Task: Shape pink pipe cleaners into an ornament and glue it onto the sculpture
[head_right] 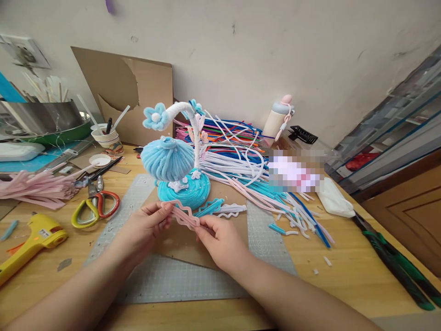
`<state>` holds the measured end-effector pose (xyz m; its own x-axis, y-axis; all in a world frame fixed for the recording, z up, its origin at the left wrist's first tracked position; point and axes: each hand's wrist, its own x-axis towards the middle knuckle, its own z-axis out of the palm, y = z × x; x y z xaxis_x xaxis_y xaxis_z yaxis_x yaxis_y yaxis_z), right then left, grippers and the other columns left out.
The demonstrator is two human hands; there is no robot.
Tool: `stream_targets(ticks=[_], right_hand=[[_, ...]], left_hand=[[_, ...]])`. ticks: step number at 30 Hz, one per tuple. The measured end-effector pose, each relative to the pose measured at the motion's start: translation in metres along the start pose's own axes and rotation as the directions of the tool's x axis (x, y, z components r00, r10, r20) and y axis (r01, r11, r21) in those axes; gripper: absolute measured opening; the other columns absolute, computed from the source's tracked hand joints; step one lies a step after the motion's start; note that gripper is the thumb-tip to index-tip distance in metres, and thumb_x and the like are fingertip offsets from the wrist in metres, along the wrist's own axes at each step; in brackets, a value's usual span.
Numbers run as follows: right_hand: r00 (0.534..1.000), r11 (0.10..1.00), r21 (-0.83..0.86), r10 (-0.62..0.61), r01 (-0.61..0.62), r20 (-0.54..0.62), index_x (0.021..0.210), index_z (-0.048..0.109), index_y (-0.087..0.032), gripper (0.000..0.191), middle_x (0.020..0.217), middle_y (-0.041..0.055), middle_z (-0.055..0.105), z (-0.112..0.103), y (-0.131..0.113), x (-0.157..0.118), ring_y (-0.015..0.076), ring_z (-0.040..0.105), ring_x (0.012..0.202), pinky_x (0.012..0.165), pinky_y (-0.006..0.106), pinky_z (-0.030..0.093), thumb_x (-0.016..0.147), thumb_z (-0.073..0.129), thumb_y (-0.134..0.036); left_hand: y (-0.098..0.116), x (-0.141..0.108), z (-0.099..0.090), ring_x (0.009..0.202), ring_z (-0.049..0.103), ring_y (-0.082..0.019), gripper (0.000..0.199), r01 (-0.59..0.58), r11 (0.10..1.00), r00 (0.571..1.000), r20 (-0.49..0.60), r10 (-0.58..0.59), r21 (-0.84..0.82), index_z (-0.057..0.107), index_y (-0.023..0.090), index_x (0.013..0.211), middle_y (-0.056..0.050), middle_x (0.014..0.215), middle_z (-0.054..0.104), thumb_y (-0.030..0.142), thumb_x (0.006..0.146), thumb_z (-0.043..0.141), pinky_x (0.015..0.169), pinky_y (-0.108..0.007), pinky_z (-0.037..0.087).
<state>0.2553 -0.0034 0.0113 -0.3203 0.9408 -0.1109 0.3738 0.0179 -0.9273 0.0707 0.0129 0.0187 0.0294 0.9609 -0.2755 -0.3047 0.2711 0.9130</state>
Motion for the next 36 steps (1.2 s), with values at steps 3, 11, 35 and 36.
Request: stream_targets(ticks=[3, 11, 35, 36], right_hand=[[0.997, 0.998, -0.046, -0.05, 0.048, -0.053, 0.071, 0.059, -0.02, 0.019, 0.064, 0.0001, 0.057, -0.003, -0.001, 0.0, 0.0147, 0.051, 0.06, 0.055, 0.026, 0.036, 0.084, 0.05, -0.029], [0.97, 0.94, -0.292, -0.216, 0.175, -0.114, 0.068, 0.058, -0.021, 0.019, 0.063, -0.0004, 0.056, -0.013, 0.005, 0.004, 0.0149, 0.049, 0.061, 0.057, 0.027, 0.034, 0.085, 0.05, -0.025], [0.998, 0.988, -0.151, -0.044, 0.036, -0.05, 0.066, 0.055, -0.019, 0.021, 0.054, -0.0036, 0.05, -0.014, 0.003, 0.007, 0.01, 0.043, 0.048, 0.047, 0.023, 0.03, 0.084, 0.05, -0.028], [0.994, 0.976, -0.202, -0.091, 0.076, -0.067, 0.068, 0.057, -0.019, 0.019, 0.057, -0.0029, 0.051, -0.013, 0.004, 0.006, 0.0109, 0.046, 0.051, 0.049, 0.023, 0.031, 0.084, 0.05, -0.027]], left_hand=[[0.002, 0.002, -0.002, 0.054, 0.048, -0.007, 0.026, 0.036, 0.999, 0.999, 0.016, -0.036, -0.028, 0.068, 0.012, 0.079, 0.0, 0.064, 0.058, 0.035, 0.067, 0.073, 0.051, -0.018, 0.038], [0.004, 0.008, -0.009, 0.064, 0.057, -0.012, 0.026, 0.01, 0.981, 0.998, 0.051, -0.02, 0.193, 0.071, 0.012, 0.077, -0.006, 0.076, 0.07, 0.036, 0.067, 0.072, 0.062, -0.023, 0.042], [0.006, 0.009, -0.009, 0.045, 0.035, -0.004, 0.028, 0.058, 0.986, 0.983, 0.163, -0.084, 0.155, 0.063, 0.013, 0.075, 0.004, 0.055, 0.05, 0.04, 0.072, 0.067, 0.044, -0.019, 0.023], [0.005, 0.009, -0.009, 0.044, 0.032, -0.004, 0.029, 0.075, 0.986, 0.983, 0.155, -0.098, 0.148, 0.062, 0.012, 0.074, 0.005, 0.052, 0.046, 0.041, 0.072, 0.066, 0.043, -0.019, 0.021]])
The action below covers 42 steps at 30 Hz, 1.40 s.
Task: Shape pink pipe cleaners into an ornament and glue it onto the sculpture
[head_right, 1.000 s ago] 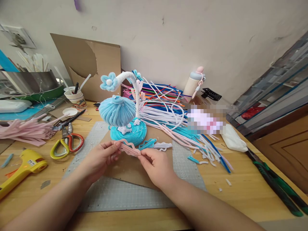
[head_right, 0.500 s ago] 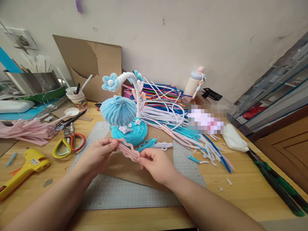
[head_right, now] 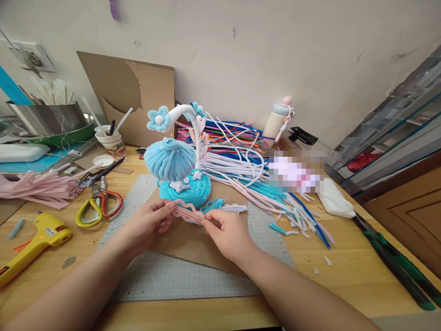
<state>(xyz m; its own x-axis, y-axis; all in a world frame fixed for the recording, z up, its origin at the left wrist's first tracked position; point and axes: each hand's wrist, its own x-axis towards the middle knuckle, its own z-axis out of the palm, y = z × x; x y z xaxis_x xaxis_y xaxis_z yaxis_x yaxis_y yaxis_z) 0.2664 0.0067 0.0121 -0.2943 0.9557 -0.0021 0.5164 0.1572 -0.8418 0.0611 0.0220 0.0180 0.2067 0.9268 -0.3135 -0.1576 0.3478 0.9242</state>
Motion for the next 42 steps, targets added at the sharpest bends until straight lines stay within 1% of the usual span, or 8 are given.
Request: stream_targets(ticks=[7, 14, 17, 21, 26, 31, 36, 42], right_hand=[[0.944, 0.928, -0.223, -0.321, 0.298, -0.076, 0.081, 0.062, -0.018, 0.018, 0.072, 0.0015, 0.061, 0.001, 0.002, -0.007, 0.0138, 0.054, 0.067, 0.062, 0.025, 0.038, 0.088, 0.045, -0.019], [0.924, 0.913, -0.233, -0.368, 0.336, -0.107, 0.086, 0.062, -0.019, 0.017, 0.078, 0.0027, 0.063, 0.0, 0.003, -0.008, 0.0143, 0.056, 0.072, 0.066, 0.025, 0.039, 0.089, 0.045, -0.018], [0.957, 0.949, -0.185, -0.276, 0.257, -0.089, 0.077, 0.06, -0.019, 0.017, 0.069, 0.0002, 0.059, -0.003, -0.001, -0.006, 0.0132, 0.052, 0.065, 0.06, 0.024, 0.037, 0.087, 0.046, -0.02], [0.999, 0.999, 0.046, 0.018, -0.02, 0.039, 0.063, 0.05, -0.018, 0.023, 0.053, -0.004, 0.048, -0.009, -0.007, -0.001, 0.009, 0.042, 0.046, 0.045, 0.022, 0.028, 0.084, 0.049, -0.027], [0.971, 0.897, 0.387, 0.151, -0.213, 0.185, 0.07, 0.051, -0.016, 0.023, 0.055, -0.0045, 0.052, -0.011, -0.008, 0.004, 0.0045, 0.037, 0.037, 0.039, 0.019, 0.023, 0.081, 0.054, -0.037], [0.937, 0.712, 0.619, 0.171, -0.331, 0.304, 0.073, 0.053, -0.014, 0.023, 0.053, -0.0052, 0.051, -0.009, -0.008, 0.002, 0.002, 0.032, 0.035, 0.037, 0.019, 0.018, 0.076, 0.063, -0.035], [0.903, 0.558, 0.714, 0.185, -0.422, 0.388, 0.071, 0.053, -0.014, 0.021, 0.052, -0.0049, 0.052, -0.007, -0.008, 0.001, 0.0, 0.03, 0.033, 0.037, 0.018, 0.014, 0.073, 0.067, -0.03], [0.877, 0.495, 0.729, 0.181, -0.472, 0.445, 0.071, 0.052, -0.014, 0.022, 0.052, -0.0049, 0.052, -0.003, -0.007, 0.0, -0.0006, 0.03, 0.033, 0.037, 0.017, 0.012, 0.072, 0.069, -0.029]], left_hand=[[-0.006, 0.001, 0.0, 0.048, 0.034, -0.004, 0.033, 0.117, 0.993, 0.993, -0.003, -0.117, -0.035, 0.064, 0.011, 0.082, 0.003, 0.058, 0.048, 0.041, 0.07, 0.069, 0.044, -0.017, 0.021], [-0.01, 0.004, 0.0, 0.044, 0.033, -0.006, 0.034, 0.057, 0.992, 0.998, -0.041, -0.053, 0.11, 0.06, 0.012, 0.065, 0.005, 0.049, 0.045, 0.045, 0.065, 0.07, 0.044, -0.02, 0.023], [-0.006, 0.003, -0.001, 0.045, 0.035, -0.007, 0.033, -0.023, 0.963, 0.994, -0.092, 0.05, 0.27, 0.063, 0.013, 0.066, 0.005, 0.049, 0.048, 0.046, 0.066, 0.067, 0.045, -0.021, 0.023], [0.003, 0.001, -0.002, 0.053, 0.043, -0.009, 0.029, -0.139, 0.908, 0.984, -0.049, 0.171, 0.394, 0.066, 0.014, 0.066, 0.002, 0.058, 0.057, 0.043, 0.068, 0.067, 0.051, -0.022, 0.028], [0.004, 0.0, 0.001, 0.054, 0.043, -0.007, 0.022, -0.114, 0.991, 0.993, 0.007, 0.114, 0.073, 0.068, 0.015, 0.074, 0.001, 0.066, 0.06, 0.036, 0.069, 0.071, 0.052, -0.02, 0.031], [0.004, -0.002, 0.002, 0.06, 0.047, -0.007, 0.023, -0.004, 0.96, 0.993, 0.115, 0.037, -0.28, 0.069, 0.014, 0.09, -0.001, 0.071, 0.06, 0.029, 0.073, 0.07, 0.053, -0.017, 0.035], [0.006, -0.004, 0.004, 0.06, 0.045, -0.006, 0.028, 0.064, 0.925, 0.982, 0.189, 0.009, -0.375, 0.066, 0.012, 0.1, -0.003, 0.079, 0.058, 0.03, 0.079, 0.064, 0.056, -0.016, 0.039], [0.0, -0.004, 0.005, 0.055, 0.038, -0.005, 0.026, 0.137, 0.874, 0.967, 0.254, -0.016, -0.465, 0.064, 0.012, 0.096, 0.002, 0.067, 0.046, 0.033, 0.082, 0.059, 0.053, -0.016, 0.036]])
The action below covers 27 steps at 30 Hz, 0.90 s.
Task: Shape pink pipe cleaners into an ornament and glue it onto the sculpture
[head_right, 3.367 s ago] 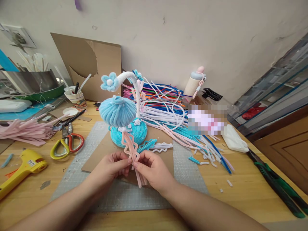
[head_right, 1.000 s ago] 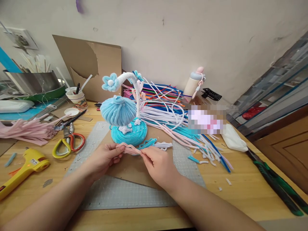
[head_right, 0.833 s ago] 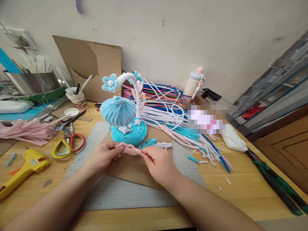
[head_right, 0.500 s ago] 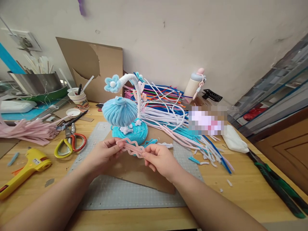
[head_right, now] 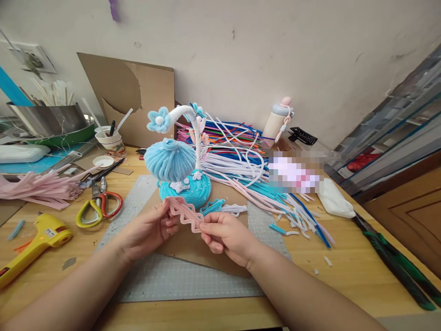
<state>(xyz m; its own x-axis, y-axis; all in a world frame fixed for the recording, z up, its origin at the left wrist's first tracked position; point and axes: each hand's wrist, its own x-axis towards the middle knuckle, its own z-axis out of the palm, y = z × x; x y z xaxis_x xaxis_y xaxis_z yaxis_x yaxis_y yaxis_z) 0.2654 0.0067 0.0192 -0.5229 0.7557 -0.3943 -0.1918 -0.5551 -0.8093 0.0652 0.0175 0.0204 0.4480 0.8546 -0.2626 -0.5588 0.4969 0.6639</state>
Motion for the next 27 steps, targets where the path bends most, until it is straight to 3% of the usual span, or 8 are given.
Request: stream_targets(ticks=[6, 13, 15, 17, 19, 23, 27], right_hand=[[1.0, 0.999, -0.025, -0.026, 0.026, -0.002, 0.07, 0.052, -0.014, 0.024, 0.051, -0.0049, 0.051, 0.002, -0.001, -0.001, -0.0002, 0.029, 0.034, 0.038, 0.018, 0.013, 0.072, 0.069, -0.03], [0.993, 0.972, -0.208, -0.118, 0.111, -0.021, 0.071, 0.051, -0.016, 0.024, 0.053, -0.0055, 0.051, -0.001, 0.003, 0.002, 0.0019, 0.031, 0.035, 0.037, 0.018, 0.018, 0.077, 0.062, -0.036], [0.984, 0.934, -0.329, -0.169, 0.14, -0.062, 0.072, 0.051, -0.017, 0.024, 0.054, -0.005, 0.052, -0.001, 0.005, 0.002, 0.0032, 0.033, 0.035, 0.038, 0.019, 0.02, 0.079, 0.058, -0.038], [0.957, 0.849, -0.502, -0.26, 0.165, -0.127, 0.072, 0.052, -0.018, 0.023, 0.056, -0.0041, 0.053, -0.001, 0.008, 0.002, 0.0053, 0.037, 0.037, 0.039, 0.02, 0.023, 0.081, 0.055, -0.039], [0.904, 0.706, -0.68, -0.399, 0.198, -0.151, 0.073, 0.056, -0.019, 0.02, 0.059, -0.0026, 0.054, 0.0, 0.011, 0.002, 0.0086, 0.043, 0.044, 0.043, 0.022, 0.028, 0.083, 0.052, -0.036], [0.8, 0.389, -0.881, -0.599, 0.271, -0.019, 0.075, 0.059, -0.02, 0.018, 0.066, 0.0003, 0.056, 0.0, 0.015, -0.001, 0.0141, 0.049, 0.06, 0.055, 0.025, 0.035, 0.086, 0.047, -0.027], [0.77, 0.277, -0.914, -0.635, 0.297, 0.058, 0.071, 0.057, -0.02, 0.021, 0.064, 0.0005, 0.053, 0.001, 0.014, -0.003, 0.0143, 0.049, 0.06, 0.057, 0.026, 0.035, 0.087, 0.045, -0.024]], left_hand=[[-0.002, 0.001, -0.002, 0.055, 0.037, -0.005, 0.022, 0.006, 1.0, 1.0, 0.003, -0.006, -0.026, 0.063, 0.013, 0.082, 0.002, 0.066, 0.044, 0.035, 0.08, 0.062, 0.051, -0.016, 0.034], [-0.002, -0.001, 0.004, 0.054, 0.044, -0.006, 0.034, 0.07, 0.997, 0.997, 0.016, -0.07, 0.02, 0.064, 0.016, 0.098, 0.001, 0.066, 0.051, 0.045, 0.081, 0.056, 0.051, -0.018, 0.036], [-0.003, 0.0, 0.005, 0.055, 0.046, -0.007, 0.034, 0.021, 0.996, 1.0, -0.013, -0.02, 0.082, 0.065, 0.016, 0.097, 0.0, 0.067, 0.055, 0.044, 0.079, 0.059, 0.051, -0.019, 0.036], [-0.004, 0.001, 0.004, 0.06, 0.05, -0.008, 0.03, -0.061, 0.985, 0.994, -0.075, 0.074, 0.162, 0.068, 0.014, 0.092, -0.003, 0.073, 0.063, 0.04, 0.076, 0.065, 0.055, -0.019, 0.038], [-0.006, 0.003, 0.002, 0.066, 0.054, -0.009, 0.026, -0.094, 0.973, 0.982, -0.143, 0.126, 0.213, 0.07, 0.013, 0.087, -0.005, 0.081, 0.067, 0.034, 0.071, 0.071, 0.06, -0.019, 0.04], [-0.009, 0.005, -0.002, 0.065, 0.055, -0.009, 0.024, -0.045, 0.967, 0.971, -0.217, 0.101, 0.252, 0.071, 0.014, 0.084, -0.004, 0.077, 0.067, 0.031, 0.067, 0.074, 0.06, -0.019, 0.041], [-0.01, 0.006, -0.007, 0.056, 0.051, -0.009, 0.026, -0.038, 0.914, 0.959, -0.242, 0.147, 0.404, 0.07, 0.013, 0.079, -0.004, 0.067, 0.065, 0.036, 0.067, 0.073, 0.053, -0.019, 0.036]])
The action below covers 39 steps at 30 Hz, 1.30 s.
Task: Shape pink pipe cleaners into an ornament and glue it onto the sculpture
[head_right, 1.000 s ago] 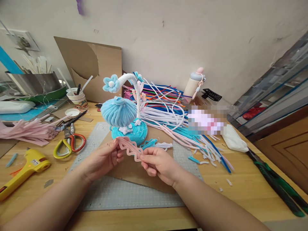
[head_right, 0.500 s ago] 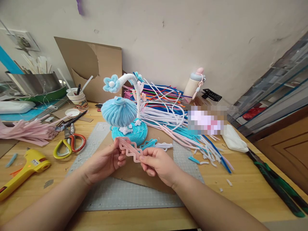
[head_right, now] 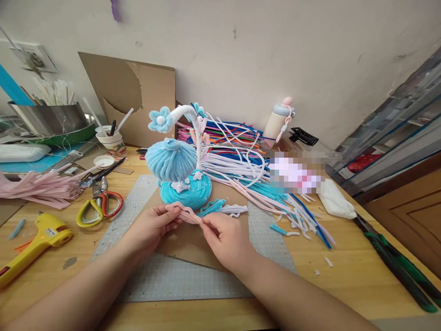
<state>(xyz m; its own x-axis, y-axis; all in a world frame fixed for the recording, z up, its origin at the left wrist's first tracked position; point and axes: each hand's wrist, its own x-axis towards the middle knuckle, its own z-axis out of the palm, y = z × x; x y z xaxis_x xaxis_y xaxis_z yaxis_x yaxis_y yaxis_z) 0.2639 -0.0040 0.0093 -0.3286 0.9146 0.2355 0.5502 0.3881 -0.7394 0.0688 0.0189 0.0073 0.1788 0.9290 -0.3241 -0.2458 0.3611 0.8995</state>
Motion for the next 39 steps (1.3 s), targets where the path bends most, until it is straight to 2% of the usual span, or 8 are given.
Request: stream_targets(ticks=[6, 12, 15, 18, 22, 27, 31, 39], right_hand=[[0.992, 0.988, 0.105, 0.102, -0.11, 0.075, 0.068, 0.056, -0.02, 0.02, 0.06, -0.0011, 0.051, -0.007, -0.003, 0.006, 0.0129, 0.046, 0.055, 0.051, 0.024, 0.033, 0.085, 0.047, -0.027], [0.91, 0.89, 0.26, 0.297, -0.374, 0.291, 0.064, 0.052, -0.019, 0.021, 0.054, -0.0033, 0.051, -0.015, -0.003, 0.014, 0.0087, 0.044, 0.041, 0.042, 0.022, 0.032, 0.082, 0.051, -0.03], [0.909, 0.882, 0.291, 0.278, -0.37, 0.311, 0.076, 0.058, -0.019, 0.013, 0.063, -0.0011, 0.058, -0.013, -0.002, 0.013, 0.0104, 0.051, 0.05, 0.047, 0.022, 0.039, 0.083, 0.05, -0.027], [0.937, 0.896, 0.334, 0.201, -0.294, 0.285, 0.094, 0.058, -0.02, 0.014, 0.085, 0.003, 0.064, -0.009, -0.002, 0.009, 0.0144, 0.06, 0.074, 0.066, 0.026, 0.048, 0.084, 0.049, -0.024], [0.964, 0.943, 0.259, 0.157, -0.211, 0.215, 0.101, 0.057, -0.022, 0.018, 0.097, 0.0042, 0.064, -0.011, -0.008, 0.006, 0.0171, 0.059, 0.09, 0.079, 0.031, 0.047, 0.085, 0.052, -0.026], [0.982, 0.982, 0.111, 0.136, -0.15, 0.128, 0.08, 0.059, -0.02, 0.008, 0.083, 0.0012, 0.063, -0.018, -0.013, 0.008, 0.0155, 0.058, 0.078, 0.069, 0.028, 0.045, 0.083, 0.053, -0.025], [0.981, 0.989, 0.061, 0.126, -0.136, 0.145, 0.073, 0.057, -0.019, 0.007, 0.078, 0.0003, 0.061, -0.015, -0.011, 0.008, 0.0151, 0.056, 0.075, 0.067, 0.028, 0.042, 0.079, 0.056, -0.021], [0.895, 0.848, 0.33, 0.316, -0.415, 0.315, 0.069, 0.055, -0.018, 0.014, 0.06, -0.0012, 0.055, -0.01, -0.003, 0.011, 0.0123, 0.049, 0.055, 0.052, 0.025, 0.037, 0.076, 0.059, -0.029]], left_hand=[[0.002, 0.001, -0.004, 0.048, 0.042, -0.009, 0.031, -0.056, 0.963, 0.996, -0.046, 0.07, 0.264, 0.07, 0.013, 0.069, -0.001, 0.056, 0.059, 0.043, 0.065, 0.071, 0.046, -0.02, 0.03], [0.006, -0.001, -0.002, 0.047, 0.04, -0.008, 0.028, -0.079, 0.948, 0.997, 0.014, 0.079, 0.307, 0.07, 0.014, 0.067, -0.001, 0.058, 0.058, 0.042, 0.068, 0.068, 0.044, -0.021, 0.029], [0.004, 0.0, -0.001, 0.049, 0.045, -0.009, 0.027, -0.046, 0.971, 0.999, 0.03, 0.04, 0.234, 0.07, 0.013, 0.07, -0.002, 0.057, 0.059, 0.04, 0.069, 0.069, 0.046, -0.02, 0.033], [0.004, 0.0, 0.001, 0.05, 0.049, -0.01, 0.027, -0.009, 0.984, 1.0, 0.021, 0.005, 0.18, 0.07, 0.013, 0.071, -0.002, 0.057, 0.061, 0.039, 0.066, 0.071, 0.046, -0.02, 0.035], [0.005, -0.003, 0.004, 0.048, 0.05, -0.009, 0.026, -0.015, 0.986, 1.0, 0.023, 0.011, 0.165, 0.068, 0.012, 0.067, -0.002, 0.056, 0.062, 0.038, 0.065, 0.072, 0.047, -0.02, 0.038], [0.008, -0.006, 0.007, 0.049, 0.053, -0.009, 0.026, -0.019, 0.988, 0.999, 0.036, 0.013, 0.155, 0.067, 0.011, 0.07, -0.002, 0.058, 0.064, 0.037, 0.068, 0.07, 0.051, -0.021, 0.043], [0.008, -0.007, 0.009, 0.051, 0.056, -0.009, 0.027, 0.025, 0.989, 0.999, 0.021, -0.028, 0.148, 0.067, 0.01, 0.073, -0.002, 0.059, 0.065, 0.036, 0.067, 0.071, 0.051, -0.019, 0.045], [0.009, -0.006, 0.008, 0.05, 0.056, -0.007, 0.025, 0.057, 0.996, 0.997, 0.054, -0.06, 0.062, 0.067, 0.01, 0.074, -0.001, 0.059, 0.065, 0.033, 0.067, 0.073, 0.048, -0.016, 0.045]])
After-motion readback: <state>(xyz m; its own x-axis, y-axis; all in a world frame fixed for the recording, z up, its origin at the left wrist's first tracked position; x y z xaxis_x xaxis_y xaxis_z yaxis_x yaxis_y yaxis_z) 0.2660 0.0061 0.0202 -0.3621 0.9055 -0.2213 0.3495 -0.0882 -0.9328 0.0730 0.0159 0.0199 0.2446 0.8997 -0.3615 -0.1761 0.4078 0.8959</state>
